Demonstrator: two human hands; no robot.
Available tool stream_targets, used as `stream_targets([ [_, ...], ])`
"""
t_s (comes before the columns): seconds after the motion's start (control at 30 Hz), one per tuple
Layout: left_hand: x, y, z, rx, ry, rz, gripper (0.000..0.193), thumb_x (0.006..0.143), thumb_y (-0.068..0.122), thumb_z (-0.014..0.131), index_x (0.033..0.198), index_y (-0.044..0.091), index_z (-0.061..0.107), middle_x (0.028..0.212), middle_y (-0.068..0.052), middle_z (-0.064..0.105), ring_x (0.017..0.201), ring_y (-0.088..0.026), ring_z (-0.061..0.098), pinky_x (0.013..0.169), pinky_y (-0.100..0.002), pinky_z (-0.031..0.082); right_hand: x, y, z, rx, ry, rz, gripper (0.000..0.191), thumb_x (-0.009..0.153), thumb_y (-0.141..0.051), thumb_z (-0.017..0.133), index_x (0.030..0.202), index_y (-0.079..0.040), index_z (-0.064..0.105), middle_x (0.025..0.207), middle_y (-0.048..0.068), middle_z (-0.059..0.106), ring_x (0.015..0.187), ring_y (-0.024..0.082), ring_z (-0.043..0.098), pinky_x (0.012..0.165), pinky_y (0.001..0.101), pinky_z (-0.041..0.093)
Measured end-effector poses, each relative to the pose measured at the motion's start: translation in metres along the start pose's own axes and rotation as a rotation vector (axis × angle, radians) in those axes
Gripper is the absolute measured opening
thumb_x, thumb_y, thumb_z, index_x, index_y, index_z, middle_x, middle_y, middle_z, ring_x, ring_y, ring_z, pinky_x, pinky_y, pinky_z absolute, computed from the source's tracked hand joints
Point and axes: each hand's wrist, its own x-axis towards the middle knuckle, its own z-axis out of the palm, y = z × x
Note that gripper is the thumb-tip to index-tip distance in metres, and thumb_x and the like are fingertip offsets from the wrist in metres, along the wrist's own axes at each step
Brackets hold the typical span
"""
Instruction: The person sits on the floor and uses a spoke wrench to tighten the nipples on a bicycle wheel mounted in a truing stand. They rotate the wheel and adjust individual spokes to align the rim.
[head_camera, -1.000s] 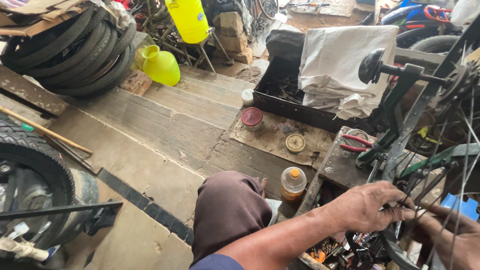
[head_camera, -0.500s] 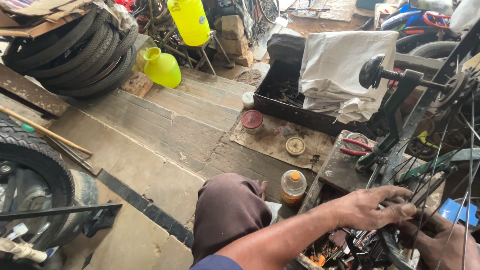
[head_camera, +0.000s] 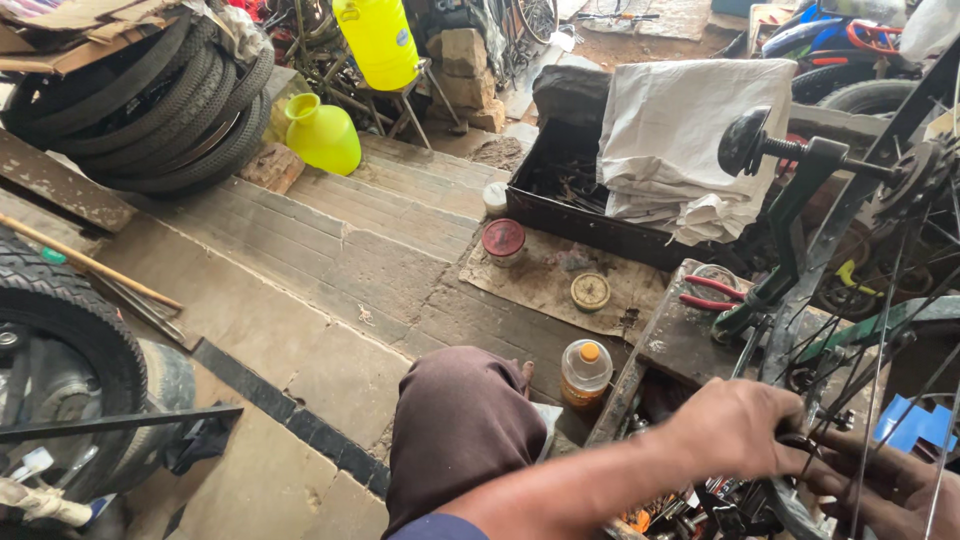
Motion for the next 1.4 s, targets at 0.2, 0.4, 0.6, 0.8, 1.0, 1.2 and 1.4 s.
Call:
stream_targets([
  [0.2, -0.011, 0.018, -0.003, -0.038, 0.218, -0.003, 0.046, 0.099, 0.050, 0.064, 0.100, 0.005, 0.073, 0.085, -0.016, 0.075, 0.088, -0.031, 0.075, 0.084, -0.043, 0.057, -0.001, 0.000, -0.001, 0.085, -0.084, -0.096, 0.060, 0.080, -0.001, 0.083, 0.139, 0.004, 0.070, 0.110, 0.024, 0.078, 0.096, 0.028, 0.077, 0.084, 0.0426, 0.061],
  [0.4, -0.011, 0.024, -0.009, -0.291, 0.246, -0.142, 0.056, 0.096, 0.054, 0.063, 0.121, 0.004, 0.066, 0.076, -0.013, 0.071, 0.080, -0.029, 0.076, 0.078, -0.042, 0.059, -0.003, -0.021, 0.010, -0.071, 0.054, 0.116, 0.040, 0.090, -0.012, 0.078, 0.127, 0.002, 0.074, 0.101, 0.019, 0.080, 0.091, 0.026, 0.079, 0.081, 0.0397, 0.063],
  [0.6, -0.004, 0.019, 0.000, -0.162, 0.371, 0.031, 0.071, 0.091, 0.050, 0.070, 0.141, 0.001, 0.060, 0.124, -0.021, 0.066, 0.121, -0.036, 0.063, 0.105, -0.044, 0.049, -0.006, -0.031, -0.003, -0.012, 0.153, 0.062, 0.037, 0.094, -0.019, 0.075, 0.127, -0.001, 0.073, 0.094, 0.021, 0.079, 0.080, 0.027, 0.076, 0.073, 0.0409, 0.059],
  [0.8, 0.012, 0.020, 0.008, -0.187, 0.353, 0.049, 0.063, 0.091, 0.051, 0.073, 0.128, 0.002, 0.066, 0.129, -0.021, 0.066, 0.129, -0.036, 0.060, 0.111, -0.044, 0.045, -0.003, -0.030, 0.010, -0.153, 0.152, -0.395, 0.032, 0.085, -0.017, 0.072, 0.115, -0.007, 0.074, 0.092, 0.012, 0.083, 0.083, 0.019, 0.076, 0.077, 0.0382, 0.056],
  [1.0, 0.015, 0.042, -0.006, -0.367, 0.098, -0.143, 0.050, 0.094, 0.044, 0.069, 0.121, 0.003, 0.067, 0.117, -0.019, 0.073, 0.109, -0.027, 0.072, 0.095, -0.037, 0.054, -0.030, -0.069, 0.005, -0.238, 0.170, -0.214, 0.029, 0.083, -0.022, 0.076, 0.108, -0.008, 0.078, 0.083, 0.010, 0.084, 0.076, 0.014, 0.079, 0.070, 0.0346, 0.059],
  [1.2, 0.019, 0.054, -0.007, -0.305, 0.167, -0.073, 0.051, 0.091, 0.042, 0.072, 0.121, 0.002, 0.069, 0.116, -0.016, 0.072, 0.108, -0.025, 0.071, 0.092, -0.036, 0.056, -0.042, -0.094, -0.006, -0.374, 0.111, 0.083, 0.034, 0.103, -0.019, 0.066, 0.135, -0.024, 0.074, 0.078, 0.016, 0.078, 0.070, 0.024, 0.073, 0.064, 0.0394, 0.056],
  [1.4, 0.029, 0.040, 0.000, -0.319, 0.044, -0.175, 0.046, 0.104, 0.040, 0.062, 0.128, 0.001, 0.065, 0.118, -0.015, 0.072, 0.113, -0.020, 0.067, 0.098, -0.034, 0.052, -0.035, -0.079, -0.005, -0.266, 0.204, -0.317, 0.029, 0.076, -0.016, 0.082, 0.104, -0.010, 0.078, 0.079, 0.006, 0.080, 0.072, 0.012, 0.076, 0.067, 0.0323, 0.060],
])
